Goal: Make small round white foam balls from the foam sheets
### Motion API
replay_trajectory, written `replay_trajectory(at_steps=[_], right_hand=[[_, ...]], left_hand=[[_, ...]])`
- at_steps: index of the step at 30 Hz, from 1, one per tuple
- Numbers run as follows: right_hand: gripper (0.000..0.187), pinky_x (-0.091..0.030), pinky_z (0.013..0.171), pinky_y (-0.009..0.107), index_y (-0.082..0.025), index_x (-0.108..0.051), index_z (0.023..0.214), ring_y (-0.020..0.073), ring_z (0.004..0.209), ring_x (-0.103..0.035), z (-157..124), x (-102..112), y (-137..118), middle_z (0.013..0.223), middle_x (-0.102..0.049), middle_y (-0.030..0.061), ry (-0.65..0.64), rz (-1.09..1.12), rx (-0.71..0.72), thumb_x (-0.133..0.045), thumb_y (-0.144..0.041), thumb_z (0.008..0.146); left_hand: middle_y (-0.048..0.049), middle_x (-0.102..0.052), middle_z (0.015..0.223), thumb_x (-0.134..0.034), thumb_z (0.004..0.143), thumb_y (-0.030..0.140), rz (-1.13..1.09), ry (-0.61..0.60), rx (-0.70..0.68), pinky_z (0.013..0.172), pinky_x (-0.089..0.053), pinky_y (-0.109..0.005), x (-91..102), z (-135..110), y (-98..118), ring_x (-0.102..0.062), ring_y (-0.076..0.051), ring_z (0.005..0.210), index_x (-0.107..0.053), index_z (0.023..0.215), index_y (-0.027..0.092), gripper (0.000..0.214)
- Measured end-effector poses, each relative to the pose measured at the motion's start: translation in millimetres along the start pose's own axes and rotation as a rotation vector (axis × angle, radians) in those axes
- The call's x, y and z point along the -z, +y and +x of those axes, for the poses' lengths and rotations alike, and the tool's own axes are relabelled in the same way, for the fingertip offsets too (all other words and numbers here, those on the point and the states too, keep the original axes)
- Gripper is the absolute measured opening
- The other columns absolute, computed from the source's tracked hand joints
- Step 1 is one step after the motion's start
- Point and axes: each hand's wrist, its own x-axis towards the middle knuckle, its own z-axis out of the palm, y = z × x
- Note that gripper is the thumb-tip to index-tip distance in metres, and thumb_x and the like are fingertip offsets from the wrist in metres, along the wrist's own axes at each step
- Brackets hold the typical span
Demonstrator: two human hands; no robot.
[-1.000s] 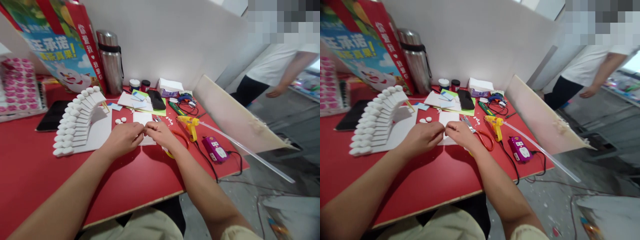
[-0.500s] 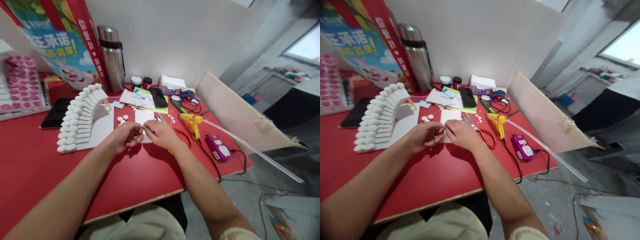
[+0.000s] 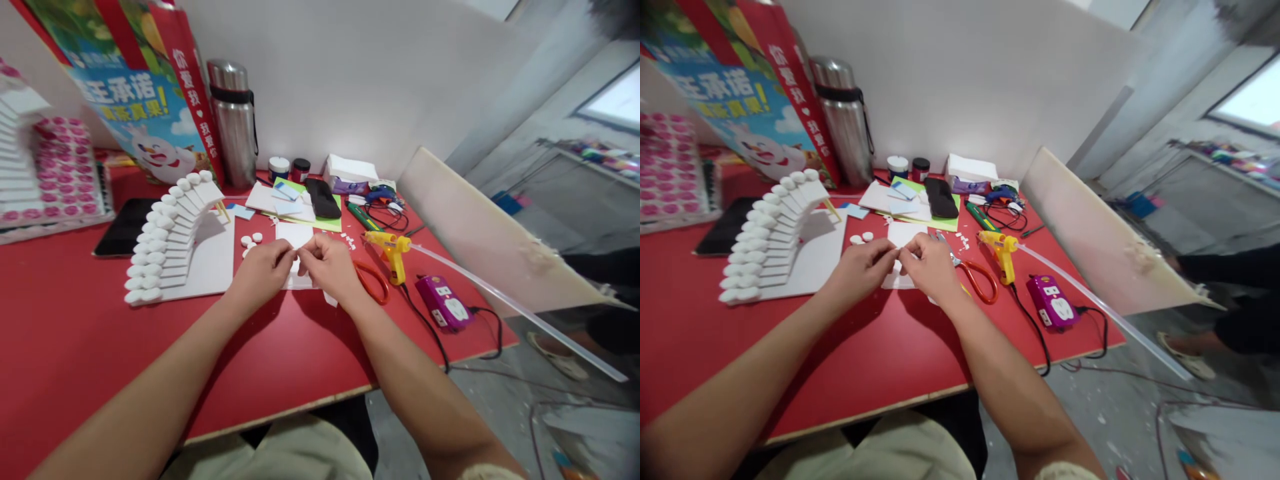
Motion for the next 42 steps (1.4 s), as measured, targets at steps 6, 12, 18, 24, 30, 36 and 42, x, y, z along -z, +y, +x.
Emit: replay_trajectory(at_steps=[6, 12, 18, 24, 30, 36, 42], right_hand=[[0.021, -0.044, 0.038, 0.02, -0.02, -0.057, 0.072, 0.0102, 0.037, -0.057, -1, -8, -4, 0.056, -0.064, -0.0044, 0.015, 0.296, -0.108, -0.069, -0.033, 0.083], [0.028, -0.052, 0.04, 0.024, -0.022, -0.058, 0.072, 0.016, 0.044, -0.066, -1, -12, 0, 0.056, -0.063, -0.0031, 0.025, 0.343, -0.125, -0.075, -0.043, 0.081], [0.037, -0.054, 0.04, 0.024, -0.021, -0.058, 0.072, 0.015, 0.042, -0.064, 1, -9, -1, 0.054, -0.062, -0.0032, 0.031, 0.402, -0.156, -0.079, -0.051, 0.077], [0.039, -0.058, 0.042, 0.027, -0.02, -0.06, 0.076, 0.0156, 0.041, -0.064, 3, -8, 1, 0.055, -0.063, -0.0045, 0.02, 0.505, -0.205, -0.084, -0.05, 0.071], [0.029, -0.057, 0.046, 0.025, -0.02, -0.061, 0.079, 0.0143, 0.044, -0.065, 2, -5, -2, 0.055, -0.064, -0.0043, 0.035, 0.464, -0.127, -0.077, -0.045, 0.079], [0.033, -0.058, 0.049, 0.025, -0.02, -0.061, 0.084, 0.0167, 0.05, -0.071, 0, -1, -4, 0.059, -0.068, -0.0029, -0.028, 0.457, -0.093, -0.076, -0.049, 0.082], [0.033, -0.059, 0.05, 0.025, -0.019, -0.063, 0.084, 0.0161, 0.052, -0.071, 0, 3, -7, 0.062, -0.069, -0.0014, -0.046, 0.473, -0.115, -0.077, -0.049, 0.081]], left_hand=[[-0.0108, -0.069, 0.083, -0.04, 0.1, 0.022, 0.552, 0.076, -0.165, 0.064, -0.035, -0.033, -0.8, -5, 7, -0.063, -0.023, 0.077, -0.059, 0.081, 0.018, 0.027], [-0.0144, -0.071, 0.083, -0.049, 0.096, 0.021, 0.806, 0.042, -0.199, 0.056, -0.031, -0.033, -4.4, -5, 8, -0.063, -0.024, 0.065, -0.062, 0.09, 0.015, 0.016], [-0.0212, -0.072, 0.097, -0.051, 0.099, 0.025, 0.742, -0.039, -0.183, 0.059, -0.041, -0.035, -10.7, -7, 6, -0.07, -0.031, 0.078, -0.059, 0.126, 0.005, 0.035], [-0.0202, -0.074, 0.106, -0.049, 0.099, 0.022, 0.642, 0.025, -0.195, 0.067, -0.047, -0.034, -12.1, -7, 3, -0.07, -0.027, 0.079, -0.056, 0.14, 0.006, 0.045], [-0.0113, -0.077, 0.102, -0.04, 0.106, 0.033, 0.121, 0.144, -0.23, 0.083, -0.049, -0.032, -7.8, -6, 3, -0.069, -0.023, 0.093, -0.072, 0.113, 0.017, 0.037], [-0.0104, -0.078, 0.104, -0.048, 0.103, 0.032, -0.008, 0.153, -0.209, 0.086, -0.049, -0.032, -3.2, -5, 4, -0.069, -0.023, 0.096, -0.074, 0.116, 0.017, 0.033], [-0.0106, -0.077, 0.111, -0.05, 0.102, 0.032, -0.027, 0.121, -0.24, 0.089, -0.047, -0.032, -1.6, -4, 4, -0.069, -0.023, 0.1, -0.073, 0.116, 0.018, 0.031]])
